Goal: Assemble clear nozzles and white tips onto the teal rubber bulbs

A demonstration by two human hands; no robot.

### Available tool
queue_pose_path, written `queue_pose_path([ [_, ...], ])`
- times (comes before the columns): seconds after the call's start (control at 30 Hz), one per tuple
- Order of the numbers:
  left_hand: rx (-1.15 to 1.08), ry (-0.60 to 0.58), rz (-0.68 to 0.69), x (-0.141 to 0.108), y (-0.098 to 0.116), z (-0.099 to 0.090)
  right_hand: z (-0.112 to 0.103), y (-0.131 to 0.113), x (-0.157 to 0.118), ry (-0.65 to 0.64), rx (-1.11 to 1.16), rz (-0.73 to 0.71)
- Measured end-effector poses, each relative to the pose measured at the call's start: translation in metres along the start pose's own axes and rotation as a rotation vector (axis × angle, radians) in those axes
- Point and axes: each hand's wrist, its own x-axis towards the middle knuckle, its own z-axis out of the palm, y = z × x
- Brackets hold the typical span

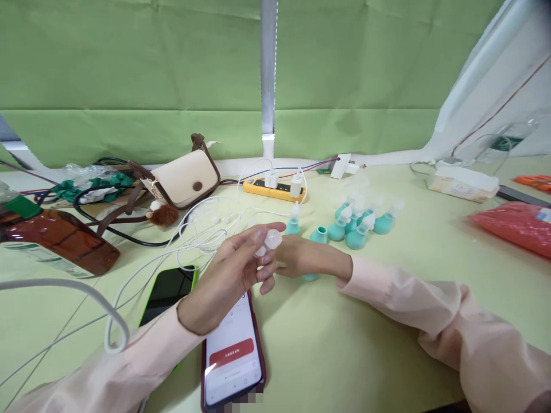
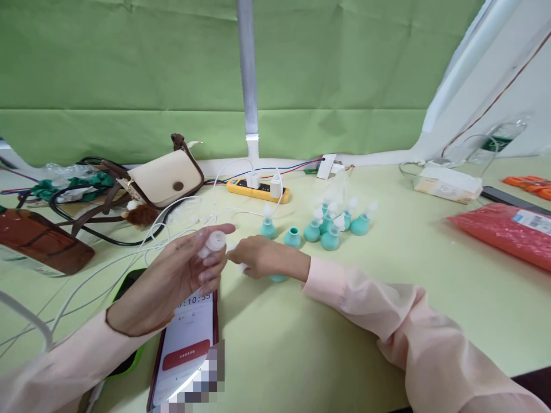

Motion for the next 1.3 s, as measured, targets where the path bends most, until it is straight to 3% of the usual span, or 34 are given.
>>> queue_pose_path([
  [0.2,-0.002,-0.061,-0.042,0.0,0.001,0.003,-0.005,0.002,-0.006,0.006,0.007,0.044],
  [0.33,0.096,-0.003,-0.045,0.004,-0.001,0.0,-0.004,0.008,-0.001,-0.044,0.044,0.067],
  [0.43,0.152,0.05,-0.049,0.007,-0.003,-0.003,-0.023,0.004,-0.008,-0.012,0.075,0.076],
  [0.6,0.112,0.152,-0.038,0.011,-0.004,-0.009,-0.062,-0.006,-0.047,-0.012,0.122,0.139],
  [0.7,0.114,0.125,0.002,0.01,-0.003,-0.01,-0.056,-0.002,-0.065,-0.117,0.133,0.331],
  [0.83,0.158,-0.008,0.011,0.007,-0.005,-0.005,-0.03,0.009,-0.065,-0.107,0.16,0.281],
  [0.93,0.174,-0.092,0.002,0.005,-0.007,-0.002,-0.025,0.011,-0.059,-0.036,0.229,0.218],
  [1.1,0.199,-0.062,0.011,0.003,-0.008,-0.002,-0.036,-0.004,-0.062,0.131,0.423,0.142],
  [1.2,0.274,-0.017,0.073,0.001,-0.008,-0.001,-0.04,-0.019,-0.066,0.415,0.596,0.108],
  [1.3,0.355,0.043,0.162,-0.004,-0.007,-0.001,-0.04,-0.032,-0.068,0.692,0.523,0.029],
])
